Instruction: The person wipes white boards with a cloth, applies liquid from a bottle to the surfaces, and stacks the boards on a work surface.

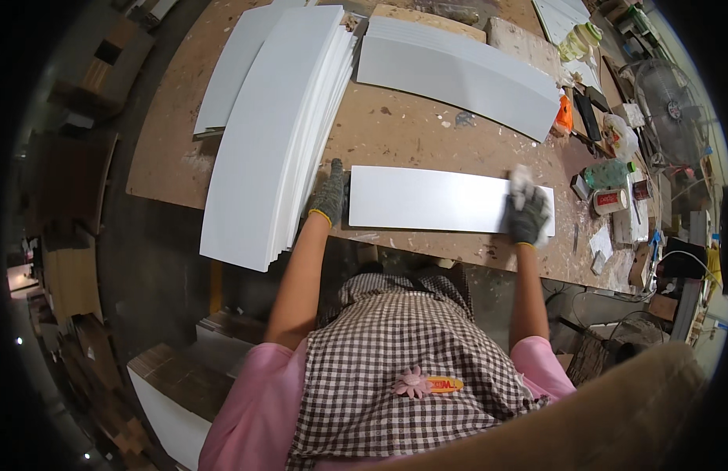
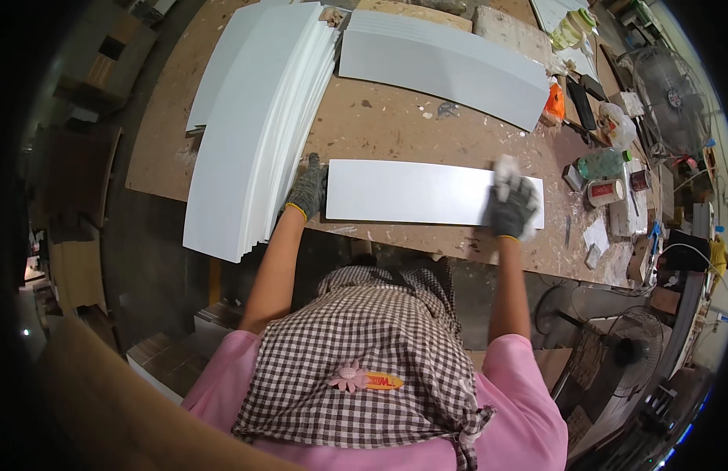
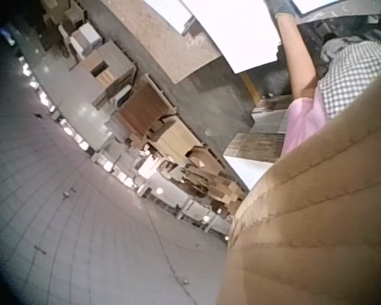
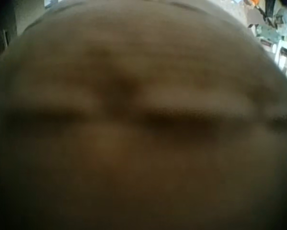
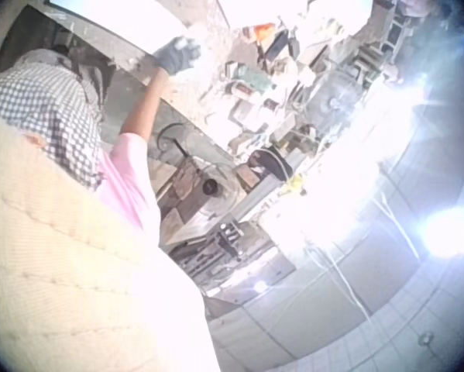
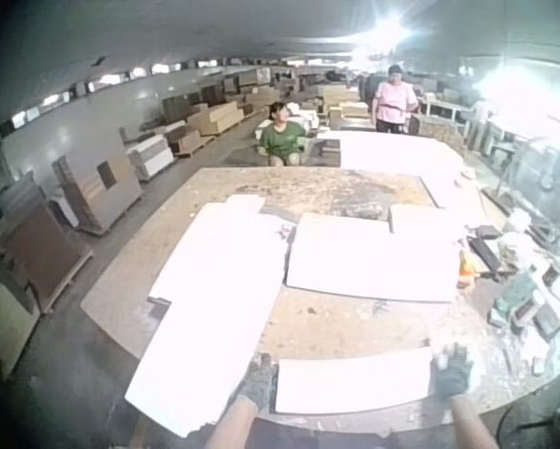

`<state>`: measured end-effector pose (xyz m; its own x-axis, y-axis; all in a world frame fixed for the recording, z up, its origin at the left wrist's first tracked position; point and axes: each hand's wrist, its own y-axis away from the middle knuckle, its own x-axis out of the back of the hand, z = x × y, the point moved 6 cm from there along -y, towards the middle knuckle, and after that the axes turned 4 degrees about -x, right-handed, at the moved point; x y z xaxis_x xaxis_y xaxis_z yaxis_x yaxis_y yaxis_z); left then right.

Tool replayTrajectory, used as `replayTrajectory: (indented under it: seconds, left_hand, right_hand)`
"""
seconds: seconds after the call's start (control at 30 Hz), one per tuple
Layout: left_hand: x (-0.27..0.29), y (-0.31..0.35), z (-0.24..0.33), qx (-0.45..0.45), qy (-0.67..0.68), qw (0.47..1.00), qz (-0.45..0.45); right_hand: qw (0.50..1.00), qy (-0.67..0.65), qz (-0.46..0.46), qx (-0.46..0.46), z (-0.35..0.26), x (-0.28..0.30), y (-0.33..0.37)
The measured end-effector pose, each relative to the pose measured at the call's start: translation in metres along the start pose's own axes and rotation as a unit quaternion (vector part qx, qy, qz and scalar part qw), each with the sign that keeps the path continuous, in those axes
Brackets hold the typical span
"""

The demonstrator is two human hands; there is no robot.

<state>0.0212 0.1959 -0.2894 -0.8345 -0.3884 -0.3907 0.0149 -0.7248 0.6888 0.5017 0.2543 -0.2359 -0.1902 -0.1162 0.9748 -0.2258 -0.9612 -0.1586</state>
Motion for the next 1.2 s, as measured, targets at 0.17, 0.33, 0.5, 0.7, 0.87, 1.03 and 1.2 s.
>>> replayTrajectory:
  seconds: [0.17, 0.33, 0.5, 0.7, 0.87, 1.03, 1.2]
  left_hand:
    - [-0.008, 0.005, 0.011, 0.009, -0.068, 0.995, 0.069]
    - [-0.03, 0.005, -0.003, 0.046, 0.101, 0.993, -0.05]
    - [0.052, -0.015, 0.006, -0.428, -0.395, 0.813, 0.008]
    - [0.002, 0.002, 0.004, -0.108, -0.07, 0.991, 0.029]
    - [-0.009, 0.0, 0.002, -0.106, -0.088, 0.989, 0.059]
    - [-0.008, 0.004, -0.002, -0.102, -0.066, 0.986, 0.111]
    - [-0.007, 0.002, 0.01, -0.102, -0.072, 0.988, 0.094]
  right_hand:
    - [0.882, -0.31, -0.116, 0.335, -0.243, 0.134, 0.088]
    - [0.653, -0.277, -0.097, 0.698, -0.248, 0.169, 0.174]
    - [0.718, -0.468, -0.316, 0.406, -0.173, 0.172, 0.099]
    - [0.807, -0.58, 0.044, 0.105, -0.072, 0.146, -0.064]
    - [0.819, -0.572, -0.038, -0.029, 0.035, 0.095, -0.077]
    - [0.912, -0.263, 0.099, -0.298, 0.233, -0.001, -0.018]
    - [0.936, 0.037, 0.014, -0.35, 0.393, -0.11, 0.021]
